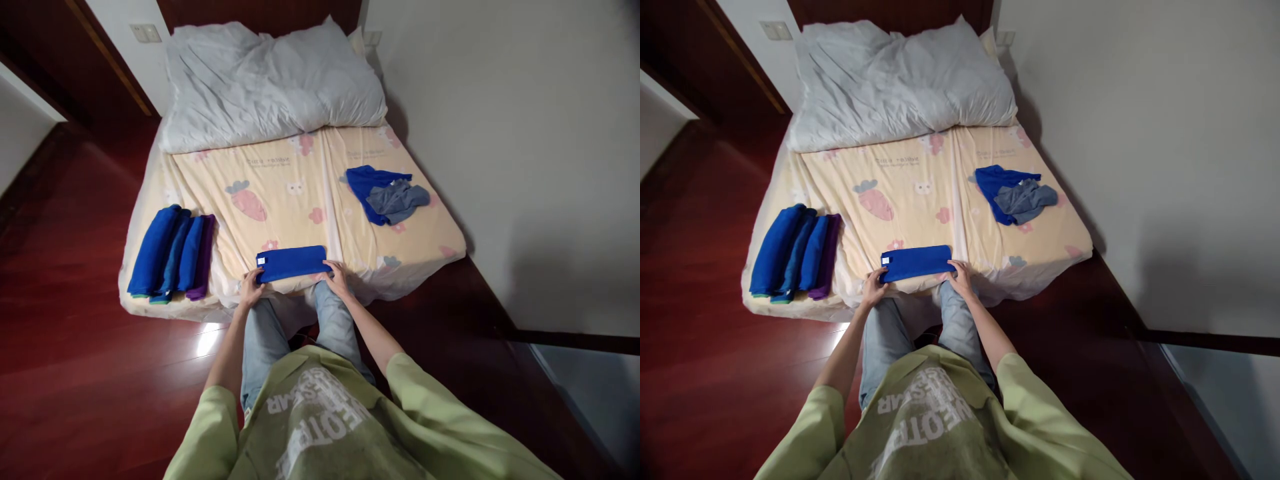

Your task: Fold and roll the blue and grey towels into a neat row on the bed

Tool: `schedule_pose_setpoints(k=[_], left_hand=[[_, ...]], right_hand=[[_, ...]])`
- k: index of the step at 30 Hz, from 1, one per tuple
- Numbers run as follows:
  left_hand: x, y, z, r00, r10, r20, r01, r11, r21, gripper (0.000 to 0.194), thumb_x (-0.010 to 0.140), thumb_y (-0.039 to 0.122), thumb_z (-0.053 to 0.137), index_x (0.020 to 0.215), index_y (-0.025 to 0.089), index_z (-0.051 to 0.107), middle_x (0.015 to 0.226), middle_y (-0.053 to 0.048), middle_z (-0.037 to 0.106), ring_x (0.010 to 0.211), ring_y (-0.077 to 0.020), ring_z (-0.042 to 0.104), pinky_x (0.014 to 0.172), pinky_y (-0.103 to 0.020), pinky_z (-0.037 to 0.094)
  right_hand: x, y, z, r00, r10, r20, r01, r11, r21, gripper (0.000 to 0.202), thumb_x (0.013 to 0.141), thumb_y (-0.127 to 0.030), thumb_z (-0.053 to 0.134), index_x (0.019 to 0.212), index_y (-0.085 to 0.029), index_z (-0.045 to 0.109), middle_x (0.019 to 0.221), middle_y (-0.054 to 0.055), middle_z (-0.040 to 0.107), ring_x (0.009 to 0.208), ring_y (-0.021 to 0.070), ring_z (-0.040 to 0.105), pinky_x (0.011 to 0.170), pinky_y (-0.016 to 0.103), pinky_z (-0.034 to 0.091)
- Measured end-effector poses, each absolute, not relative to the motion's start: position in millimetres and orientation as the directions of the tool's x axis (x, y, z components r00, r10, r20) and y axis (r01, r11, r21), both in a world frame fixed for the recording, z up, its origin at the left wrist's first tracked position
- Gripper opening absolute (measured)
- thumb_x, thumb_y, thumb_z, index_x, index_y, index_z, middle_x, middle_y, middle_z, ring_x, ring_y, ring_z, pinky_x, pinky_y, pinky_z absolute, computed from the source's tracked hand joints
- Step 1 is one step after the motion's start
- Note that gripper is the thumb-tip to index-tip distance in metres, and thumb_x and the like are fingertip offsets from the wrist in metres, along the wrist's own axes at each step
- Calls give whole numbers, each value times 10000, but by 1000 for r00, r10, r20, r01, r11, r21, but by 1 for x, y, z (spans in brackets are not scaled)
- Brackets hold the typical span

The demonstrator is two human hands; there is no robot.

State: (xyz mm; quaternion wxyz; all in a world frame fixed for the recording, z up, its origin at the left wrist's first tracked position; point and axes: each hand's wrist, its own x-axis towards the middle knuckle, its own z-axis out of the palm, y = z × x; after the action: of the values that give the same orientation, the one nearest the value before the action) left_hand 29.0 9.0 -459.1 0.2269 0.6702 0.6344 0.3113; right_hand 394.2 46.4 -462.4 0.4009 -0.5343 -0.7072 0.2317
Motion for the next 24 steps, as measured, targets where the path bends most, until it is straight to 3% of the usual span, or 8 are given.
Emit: schedule_pose_setpoints(k=[10, 15, 24], left_hand=[[27, 18, -453, 10, 995, 100, 690, -79, 719, 440, 762, 229, 561, 1196, 212, 632, 1282, -99, 680, 1212, -289, 613, 1105, -466, 411], [24, 22, -453, -91, 992, 85, 685, 0, 729, 418, 767, 233, 547, 1166, 195, 664, 1095, -106, 721, 1125, -319, 603, 1025, -474, 472], [21, 30, -448, -185, 982, -32, 676, 151, 721, 328, 861, 320, 494, 1095, 155, 655, 865, -108, 646, 1019, -308, 600, 935, -442, 511]], right_hand=[[396, 58, -467, -70, 960, 269, 578, 259, -774, 361, 850, -217, 578, 1189, -207, 703, 1187, 93, 701, 1157, 268, 604, 1072, 444, 470], [398, 63, -467, -68, 969, 237, 536, 236, -811, 361, 838, -187, 542, 1160, -194, 705, 1179, 109, 703, 1153, 261, 615, 1071, 431, 474], [397, 79, -478, 24, 998, 55, 497, 36, -867, 372, 923, -462, 542, 1096, -158, 669, 1049, 142, 703, 1019, 273, 653, 981, 417, 524]])
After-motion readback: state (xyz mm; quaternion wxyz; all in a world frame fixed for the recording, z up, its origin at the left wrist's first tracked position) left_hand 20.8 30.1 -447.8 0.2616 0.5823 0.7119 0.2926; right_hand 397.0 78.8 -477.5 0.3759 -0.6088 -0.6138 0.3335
